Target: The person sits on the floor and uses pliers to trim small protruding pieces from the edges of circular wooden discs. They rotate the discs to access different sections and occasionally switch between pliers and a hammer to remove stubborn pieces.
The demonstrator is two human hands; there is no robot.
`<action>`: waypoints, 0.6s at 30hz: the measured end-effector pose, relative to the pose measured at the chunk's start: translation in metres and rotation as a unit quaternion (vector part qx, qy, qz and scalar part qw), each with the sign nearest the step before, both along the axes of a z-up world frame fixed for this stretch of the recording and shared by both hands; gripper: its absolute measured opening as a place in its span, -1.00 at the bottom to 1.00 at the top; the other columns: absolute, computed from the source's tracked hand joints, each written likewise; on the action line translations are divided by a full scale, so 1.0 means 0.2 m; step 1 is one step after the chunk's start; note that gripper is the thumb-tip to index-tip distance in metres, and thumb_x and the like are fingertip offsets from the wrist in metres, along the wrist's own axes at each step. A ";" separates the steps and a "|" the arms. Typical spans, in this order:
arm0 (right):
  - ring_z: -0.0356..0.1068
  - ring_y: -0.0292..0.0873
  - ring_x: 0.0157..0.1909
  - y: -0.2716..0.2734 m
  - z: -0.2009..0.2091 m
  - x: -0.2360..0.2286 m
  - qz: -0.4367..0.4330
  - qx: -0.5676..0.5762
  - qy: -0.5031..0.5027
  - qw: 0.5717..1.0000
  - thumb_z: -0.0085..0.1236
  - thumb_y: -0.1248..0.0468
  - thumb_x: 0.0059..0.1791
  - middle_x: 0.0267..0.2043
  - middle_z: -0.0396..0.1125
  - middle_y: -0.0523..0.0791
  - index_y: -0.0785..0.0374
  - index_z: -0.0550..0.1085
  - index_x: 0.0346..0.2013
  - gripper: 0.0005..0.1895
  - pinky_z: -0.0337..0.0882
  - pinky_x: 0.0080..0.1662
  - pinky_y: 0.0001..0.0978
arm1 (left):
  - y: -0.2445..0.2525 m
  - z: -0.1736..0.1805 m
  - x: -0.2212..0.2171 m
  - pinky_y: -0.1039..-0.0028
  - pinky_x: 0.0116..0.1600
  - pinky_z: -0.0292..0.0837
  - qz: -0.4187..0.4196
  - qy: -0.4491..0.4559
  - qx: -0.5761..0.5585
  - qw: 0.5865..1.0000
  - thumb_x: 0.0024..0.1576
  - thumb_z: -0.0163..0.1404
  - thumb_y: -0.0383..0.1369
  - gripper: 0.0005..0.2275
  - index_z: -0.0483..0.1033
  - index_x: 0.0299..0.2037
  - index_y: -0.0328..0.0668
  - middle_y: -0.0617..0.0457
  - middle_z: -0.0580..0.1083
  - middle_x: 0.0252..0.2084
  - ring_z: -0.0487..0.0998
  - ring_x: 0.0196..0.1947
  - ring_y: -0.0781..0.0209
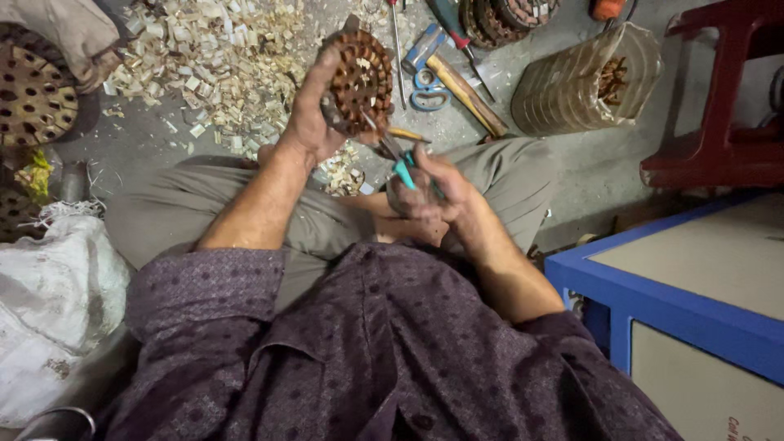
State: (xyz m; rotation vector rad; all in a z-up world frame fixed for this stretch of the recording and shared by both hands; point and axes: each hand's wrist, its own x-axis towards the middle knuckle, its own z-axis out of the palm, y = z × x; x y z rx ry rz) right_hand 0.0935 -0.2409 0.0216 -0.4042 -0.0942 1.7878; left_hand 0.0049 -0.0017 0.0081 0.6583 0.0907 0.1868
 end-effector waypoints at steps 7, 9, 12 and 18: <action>0.45 -0.12 -0.21 -0.35 0.18 0.22 -0.270 -0.198 -0.534 0.776 0.20 0.14 0.15 -0.17 0.46 0.00 0.35 0.50 -0.11 -0.72 0.47 -0.12 -0.28 | -0.01 -0.04 0.01 -0.08 0.05 0.60 0.043 0.060 -0.077 0.994 0.13 -0.03 0.29 -0.29 0.25 0.36 0.06 0.02 0.46 0.06 0.56 0.00 0.04; 0.40 -0.09 -0.15 -0.50 0.24 0.39 -0.319 -0.227 -0.737 0.551 0.19 0.21 0.21 -0.13 0.43 0.00 0.38 0.51 0.00 -0.76 0.41 -0.03 -0.31 | 0.01 -0.06 0.02 -0.09 0.07 0.55 0.059 0.061 -0.098 0.992 0.15 -0.03 0.28 -0.27 0.29 0.36 -0.06 0.01 0.46 0.09 0.56 0.00 0.02; 0.37 0.15 0.13 -0.74 0.27 0.69 -0.336 -0.264 -0.890 0.161 0.12 0.34 0.21 0.15 0.35 0.09 0.42 0.46 0.10 -0.78 0.41 0.19 -0.10 | 0.02 -0.07 0.01 -0.28 0.07 0.57 0.077 0.074 -0.091 0.990 0.12 -0.02 0.32 -0.26 0.32 0.26 -0.14 -0.03 0.45 0.05 0.54 -0.02 0.01; 0.30 0.46 0.08 -1.03 0.16 0.94 -0.004 -0.491 -0.870 -0.041 0.05 0.35 -0.12 0.05 0.35 0.22 0.28 0.58 -0.14 -0.71 0.11 0.11 0.68 | 0.02 -0.05 0.01 -0.35 0.02 0.64 0.134 0.246 -0.040 0.959 -0.12 -0.05 0.39 -0.15 0.30 0.24 -0.08 -0.13 0.43 0.01 0.56 0.00 -0.06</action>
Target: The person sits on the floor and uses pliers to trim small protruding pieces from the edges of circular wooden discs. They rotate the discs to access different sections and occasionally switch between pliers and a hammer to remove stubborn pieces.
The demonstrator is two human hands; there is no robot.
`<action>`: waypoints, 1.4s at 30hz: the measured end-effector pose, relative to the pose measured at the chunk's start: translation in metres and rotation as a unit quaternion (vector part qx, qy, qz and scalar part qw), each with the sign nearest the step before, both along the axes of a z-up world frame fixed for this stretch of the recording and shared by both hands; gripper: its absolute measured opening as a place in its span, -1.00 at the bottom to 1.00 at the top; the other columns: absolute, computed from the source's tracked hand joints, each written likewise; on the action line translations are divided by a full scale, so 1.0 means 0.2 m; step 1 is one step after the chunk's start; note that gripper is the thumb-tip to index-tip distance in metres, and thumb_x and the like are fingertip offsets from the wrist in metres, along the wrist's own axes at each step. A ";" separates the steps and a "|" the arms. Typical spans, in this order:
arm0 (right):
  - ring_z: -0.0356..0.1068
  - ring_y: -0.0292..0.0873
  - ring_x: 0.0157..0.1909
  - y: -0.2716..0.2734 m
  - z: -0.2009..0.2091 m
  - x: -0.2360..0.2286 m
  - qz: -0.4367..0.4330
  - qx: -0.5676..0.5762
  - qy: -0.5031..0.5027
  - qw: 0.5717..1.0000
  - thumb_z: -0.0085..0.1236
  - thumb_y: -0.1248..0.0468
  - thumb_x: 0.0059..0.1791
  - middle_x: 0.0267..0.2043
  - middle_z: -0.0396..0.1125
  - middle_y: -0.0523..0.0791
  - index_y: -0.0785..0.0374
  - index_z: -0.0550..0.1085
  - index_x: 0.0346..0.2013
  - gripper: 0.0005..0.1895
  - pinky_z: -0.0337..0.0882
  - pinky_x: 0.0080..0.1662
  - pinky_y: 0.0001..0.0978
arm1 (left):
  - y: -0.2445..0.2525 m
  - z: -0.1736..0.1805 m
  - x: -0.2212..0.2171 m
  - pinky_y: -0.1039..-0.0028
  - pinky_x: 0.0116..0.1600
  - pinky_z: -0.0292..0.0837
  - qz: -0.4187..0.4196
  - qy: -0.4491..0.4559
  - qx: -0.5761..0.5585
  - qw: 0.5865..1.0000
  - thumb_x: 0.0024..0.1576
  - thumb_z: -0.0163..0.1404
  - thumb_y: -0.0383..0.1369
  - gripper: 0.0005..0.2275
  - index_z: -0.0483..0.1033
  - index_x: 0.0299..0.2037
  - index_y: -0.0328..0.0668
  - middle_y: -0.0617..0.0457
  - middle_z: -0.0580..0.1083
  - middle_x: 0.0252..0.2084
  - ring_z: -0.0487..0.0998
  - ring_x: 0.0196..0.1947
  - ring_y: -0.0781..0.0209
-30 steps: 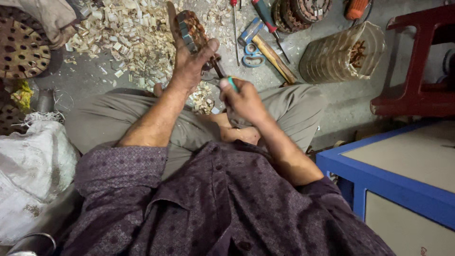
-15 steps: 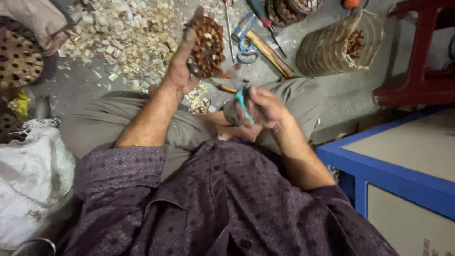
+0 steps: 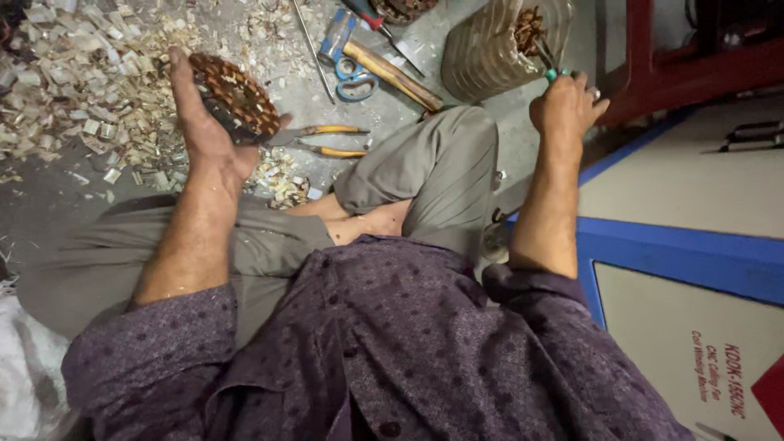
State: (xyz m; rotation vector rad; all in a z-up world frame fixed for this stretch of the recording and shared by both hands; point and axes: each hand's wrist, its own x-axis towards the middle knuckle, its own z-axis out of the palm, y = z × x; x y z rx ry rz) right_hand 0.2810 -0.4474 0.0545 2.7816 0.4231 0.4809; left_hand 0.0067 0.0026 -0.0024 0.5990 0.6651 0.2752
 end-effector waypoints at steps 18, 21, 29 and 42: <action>0.37 0.15 -0.02 1.16 0.23 -1.01 0.423 0.192 0.324 0.824 0.29 0.24 0.02 0.10 0.36 0.08 0.39 0.56 -0.07 -0.71 0.40 -0.05 -0.04 | -0.01 0.02 -0.01 0.08 -0.20 0.62 -0.018 -0.104 -0.027 0.994 -0.04 -0.01 0.33 -0.34 0.44 -0.06 -0.10 0.02 0.47 -0.26 0.57 -0.26 0.14; 0.38 0.14 0.00 1.20 0.25 -1.02 0.447 0.183 0.301 0.822 0.29 0.24 0.01 0.09 0.37 0.06 0.38 0.56 -0.09 -0.72 0.38 -0.06 -0.04 | -0.01 0.02 -0.01 0.05 -0.16 0.61 -0.016 -0.153 -0.018 0.988 0.10 0.02 0.30 -0.34 0.38 0.07 -0.16 0.01 0.45 -0.20 0.55 -0.21 0.12; 0.38 0.12 -0.12 1.19 0.19 -1.03 0.445 0.122 0.290 0.839 0.26 0.15 0.02 -0.05 0.38 0.03 0.38 0.54 -0.21 -0.70 0.38 -0.16 -0.04 | -0.06 -0.05 0.02 0.23 -0.03 0.58 -0.002 -0.136 0.069 0.988 0.05 0.08 0.26 -0.21 0.10 0.41 0.13 0.11 0.35 0.12 0.50 0.02 0.27; 0.44 0.17 -0.13 1.18 0.09 -1.17 0.372 0.246 0.295 0.845 0.13 0.09 0.10 -0.02 0.41 0.06 0.35 0.52 -0.18 -0.67 0.44 -0.16 -0.01 | -0.05 -0.08 0.00 0.10 -0.12 0.63 0.091 -0.097 0.080 0.988 -0.05 0.09 0.28 -0.12 -0.08 0.40 0.22 0.02 0.20 0.21 0.42 0.01 0.12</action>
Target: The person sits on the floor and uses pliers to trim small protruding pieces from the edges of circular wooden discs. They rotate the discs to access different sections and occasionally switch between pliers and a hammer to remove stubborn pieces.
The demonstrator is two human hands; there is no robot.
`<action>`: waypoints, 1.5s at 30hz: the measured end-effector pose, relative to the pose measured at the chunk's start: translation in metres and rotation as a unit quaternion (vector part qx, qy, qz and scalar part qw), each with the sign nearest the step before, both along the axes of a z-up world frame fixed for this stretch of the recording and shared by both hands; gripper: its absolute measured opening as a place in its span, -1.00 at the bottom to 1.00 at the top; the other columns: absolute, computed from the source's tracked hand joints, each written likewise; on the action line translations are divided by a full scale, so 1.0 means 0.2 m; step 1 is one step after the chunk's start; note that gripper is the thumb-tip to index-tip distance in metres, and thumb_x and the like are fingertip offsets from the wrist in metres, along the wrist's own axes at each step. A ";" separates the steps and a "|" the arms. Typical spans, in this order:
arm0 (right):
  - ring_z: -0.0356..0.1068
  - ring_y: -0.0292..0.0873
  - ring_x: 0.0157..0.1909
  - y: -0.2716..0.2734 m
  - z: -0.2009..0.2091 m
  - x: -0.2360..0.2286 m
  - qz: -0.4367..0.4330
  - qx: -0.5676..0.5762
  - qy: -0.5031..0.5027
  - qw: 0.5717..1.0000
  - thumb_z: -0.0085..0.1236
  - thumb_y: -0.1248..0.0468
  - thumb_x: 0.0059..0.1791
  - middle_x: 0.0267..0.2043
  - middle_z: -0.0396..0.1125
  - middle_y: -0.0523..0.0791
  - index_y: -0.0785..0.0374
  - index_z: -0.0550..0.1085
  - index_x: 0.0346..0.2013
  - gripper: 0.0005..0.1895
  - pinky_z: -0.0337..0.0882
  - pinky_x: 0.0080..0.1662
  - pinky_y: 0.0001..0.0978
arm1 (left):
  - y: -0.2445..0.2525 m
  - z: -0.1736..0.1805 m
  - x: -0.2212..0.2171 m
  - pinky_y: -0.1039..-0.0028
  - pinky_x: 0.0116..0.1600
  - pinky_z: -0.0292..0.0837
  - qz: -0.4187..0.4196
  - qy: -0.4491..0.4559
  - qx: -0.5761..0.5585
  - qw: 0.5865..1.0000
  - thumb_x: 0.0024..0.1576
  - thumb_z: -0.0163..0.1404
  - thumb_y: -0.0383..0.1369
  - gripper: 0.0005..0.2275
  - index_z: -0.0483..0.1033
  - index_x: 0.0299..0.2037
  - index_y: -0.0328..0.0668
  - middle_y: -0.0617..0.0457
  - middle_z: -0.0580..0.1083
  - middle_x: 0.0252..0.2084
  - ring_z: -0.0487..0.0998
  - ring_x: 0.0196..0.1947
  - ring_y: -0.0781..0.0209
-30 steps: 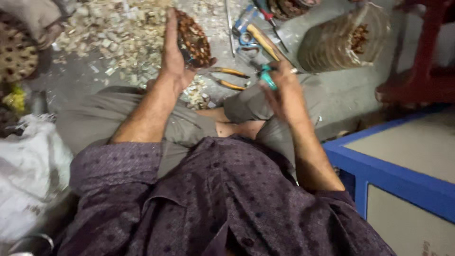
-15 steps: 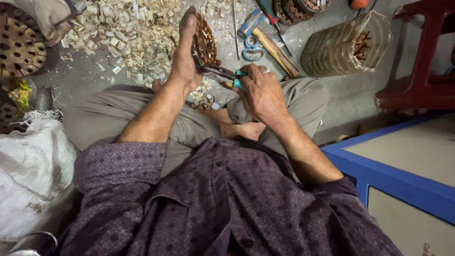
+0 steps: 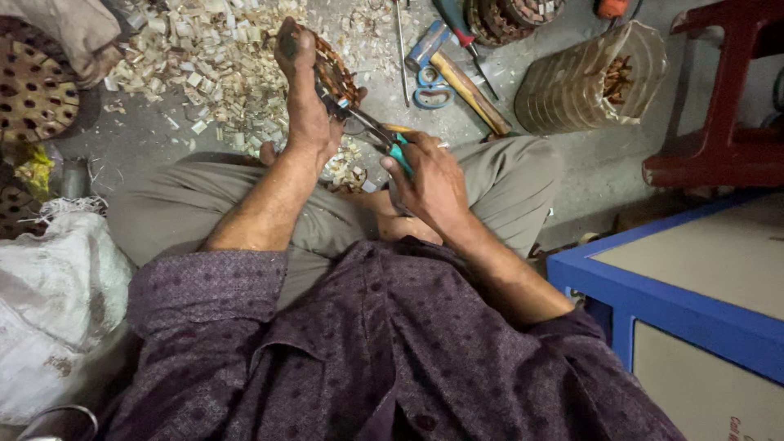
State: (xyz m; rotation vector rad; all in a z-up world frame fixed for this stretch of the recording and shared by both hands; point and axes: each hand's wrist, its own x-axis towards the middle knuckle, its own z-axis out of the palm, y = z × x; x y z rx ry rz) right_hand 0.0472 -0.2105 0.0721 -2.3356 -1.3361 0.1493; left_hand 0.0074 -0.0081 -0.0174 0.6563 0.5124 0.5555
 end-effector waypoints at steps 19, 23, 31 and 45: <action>0.47 0.20 -0.23 0.13 -0.07 -0.02 -0.128 -0.088 0.216 0.964 0.11 -0.04 0.08 -0.33 0.44 0.12 0.35 0.50 -0.18 -0.55 0.42 -0.17 0.02 | -0.03 -0.02 0.03 0.31 -0.15 0.57 0.044 -0.027 0.141 0.989 0.25 0.12 0.12 -0.24 -0.09 0.51 0.19 -0.13 0.09 0.40 0.35 0.05 0.04; 0.48 0.14 -0.25 0.11 -0.12 -0.03 -0.076 0.014 0.076 0.994 0.04 -0.03 0.14 -0.26 0.45 0.08 0.35 0.48 -0.14 -0.57 0.44 -0.22 -0.03 | -0.02 -0.07 0.02 0.24 -0.05 0.69 0.026 -0.036 0.115 0.992 0.21 0.12 0.15 -0.20 -0.12 0.51 0.19 -0.16 0.00 0.44 0.24 0.31 -0.04; 0.32 -0.15 -0.48 -0.01 -0.23 0.16 -0.080 0.133 0.780 0.606 0.07 -0.03 0.19 -0.33 0.35 -0.03 0.30 0.40 -0.27 -0.57 0.30 -0.45 -0.30 | 0.03 -0.03 0.00 -0.13 0.13 0.63 -0.090 -0.051 0.105 0.989 0.02 0.30 0.05 -0.03 -0.19 0.51 0.29 -0.36 0.02 0.42 0.28 0.38 -0.32; 0.40 -0.07 -0.35 -0.22 -0.18 0.18 0.061 0.224 0.802 0.551 0.13 -0.03 0.17 -0.19 0.42 0.01 0.20 0.38 -0.29 -0.62 0.45 -0.24 -0.21 | 0.00 0.14 -0.01 -0.18 0.23 0.61 -0.243 -0.157 -0.056 0.956 0.11 0.03 0.16 -0.32 0.33 0.29 -0.17 -0.10 0.51 0.06 0.58 0.08 -0.04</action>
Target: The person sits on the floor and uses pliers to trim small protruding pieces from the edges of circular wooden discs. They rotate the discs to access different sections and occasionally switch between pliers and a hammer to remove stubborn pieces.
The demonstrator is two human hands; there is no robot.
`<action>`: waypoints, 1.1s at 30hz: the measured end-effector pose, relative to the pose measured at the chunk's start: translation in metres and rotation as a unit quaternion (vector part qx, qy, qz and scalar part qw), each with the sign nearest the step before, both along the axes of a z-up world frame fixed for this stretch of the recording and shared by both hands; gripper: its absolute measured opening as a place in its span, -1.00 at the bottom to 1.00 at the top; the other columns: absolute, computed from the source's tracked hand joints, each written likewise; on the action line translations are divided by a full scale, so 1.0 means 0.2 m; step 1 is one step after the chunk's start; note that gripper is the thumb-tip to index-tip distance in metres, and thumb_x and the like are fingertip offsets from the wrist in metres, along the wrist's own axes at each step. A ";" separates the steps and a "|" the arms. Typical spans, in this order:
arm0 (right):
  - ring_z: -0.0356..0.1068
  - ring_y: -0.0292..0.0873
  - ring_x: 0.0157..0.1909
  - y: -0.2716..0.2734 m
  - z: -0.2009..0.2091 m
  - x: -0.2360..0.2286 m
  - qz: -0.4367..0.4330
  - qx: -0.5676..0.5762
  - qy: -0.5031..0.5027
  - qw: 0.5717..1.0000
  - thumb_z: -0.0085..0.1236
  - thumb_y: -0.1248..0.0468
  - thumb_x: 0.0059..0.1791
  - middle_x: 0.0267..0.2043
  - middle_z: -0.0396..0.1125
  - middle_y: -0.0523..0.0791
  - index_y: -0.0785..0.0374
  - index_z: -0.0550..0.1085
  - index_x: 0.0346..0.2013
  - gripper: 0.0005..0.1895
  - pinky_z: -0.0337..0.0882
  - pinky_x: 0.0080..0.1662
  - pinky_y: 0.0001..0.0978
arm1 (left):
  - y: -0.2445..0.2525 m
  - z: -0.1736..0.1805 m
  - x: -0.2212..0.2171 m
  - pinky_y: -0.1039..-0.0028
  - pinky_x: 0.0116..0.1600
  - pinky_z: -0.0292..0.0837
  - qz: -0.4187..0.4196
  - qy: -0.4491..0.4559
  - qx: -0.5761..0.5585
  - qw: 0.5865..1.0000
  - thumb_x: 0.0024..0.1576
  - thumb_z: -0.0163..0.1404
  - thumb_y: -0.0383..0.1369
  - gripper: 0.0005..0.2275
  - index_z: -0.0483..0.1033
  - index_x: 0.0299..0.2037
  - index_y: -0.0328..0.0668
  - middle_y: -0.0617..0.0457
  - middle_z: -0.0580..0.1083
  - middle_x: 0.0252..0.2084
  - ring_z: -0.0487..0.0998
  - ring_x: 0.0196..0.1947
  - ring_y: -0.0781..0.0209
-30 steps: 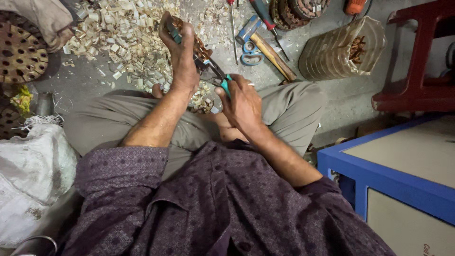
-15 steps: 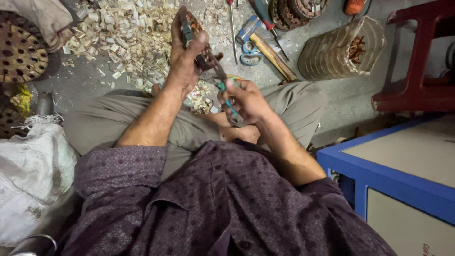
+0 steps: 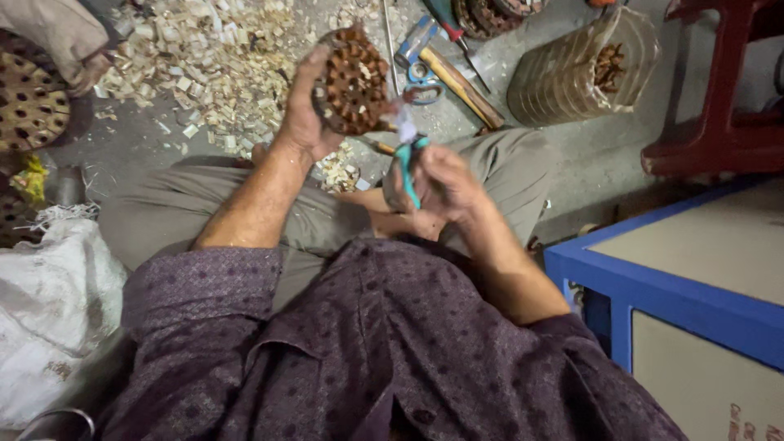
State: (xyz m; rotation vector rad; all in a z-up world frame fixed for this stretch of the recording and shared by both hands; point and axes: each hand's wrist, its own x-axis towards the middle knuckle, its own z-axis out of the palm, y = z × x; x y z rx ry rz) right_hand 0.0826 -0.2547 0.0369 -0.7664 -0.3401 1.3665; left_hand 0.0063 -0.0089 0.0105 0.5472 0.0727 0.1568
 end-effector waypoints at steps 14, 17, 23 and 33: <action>0.27 0.36 0.16 -0.96 0.17 0.96 -0.122 -0.627 -0.757 0.137 0.15 0.40 -0.14 0.10 0.35 0.18 0.36 0.57 -0.15 -0.73 -0.02 0.19 0.51 | 0.03 -0.10 0.00 -0.45 0.11 0.49 0.105 0.228 -0.004 0.968 -0.09 -0.07 0.35 -0.20 0.18 0.26 0.06 -0.20 0.30 0.21 0.48 0.17 -0.21; 0.30 0.30 0.16 -0.95 0.10 0.86 -0.133 -0.650 -0.720 0.206 0.14 0.40 -0.11 0.13 0.33 0.17 0.37 0.55 -0.06 -0.68 0.06 0.19 0.42 | 0.03 -0.13 -0.01 -0.46 0.12 0.53 0.113 0.240 -0.012 0.964 -0.14 -0.02 0.38 -0.17 0.22 0.24 0.04 -0.13 0.31 0.12 0.47 0.07 -0.16; 0.33 0.21 0.04 -0.50 0.07 0.41 -0.179 -0.340 -0.730 0.565 0.24 0.32 0.15 -0.04 0.29 0.12 0.42 0.40 -0.09 -0.78 0.35 0.13 -0.04 | 0.05 -0.17 0.05 -0.29 0.07 0.58 0.077 0.206 -0.066 0.973 -0.05 0.02 0.39 -0.26 0.43 0.05 -0.12 0.01 0.45 -0.19 0.54 -0.16 -0.05; 0.30 0.14 0.05 0.20 0.30 -0.06 -0.027 -0.170 -0.830 0.530 0.28 0.30 0.01 0.10 0.34 0.05 0.37 0.53 -0.08 -0.75 0.29 0.02 -0.03 | 0.04 -0.03 0.00 -0.01 -0.20 0.56 0.138 0.187 -0.045 0.972 -0.10 0.16 0.24 -0.42 0.46 0.01 0.15 0.11 0.47 -0.30 0.56 -0.31 0.08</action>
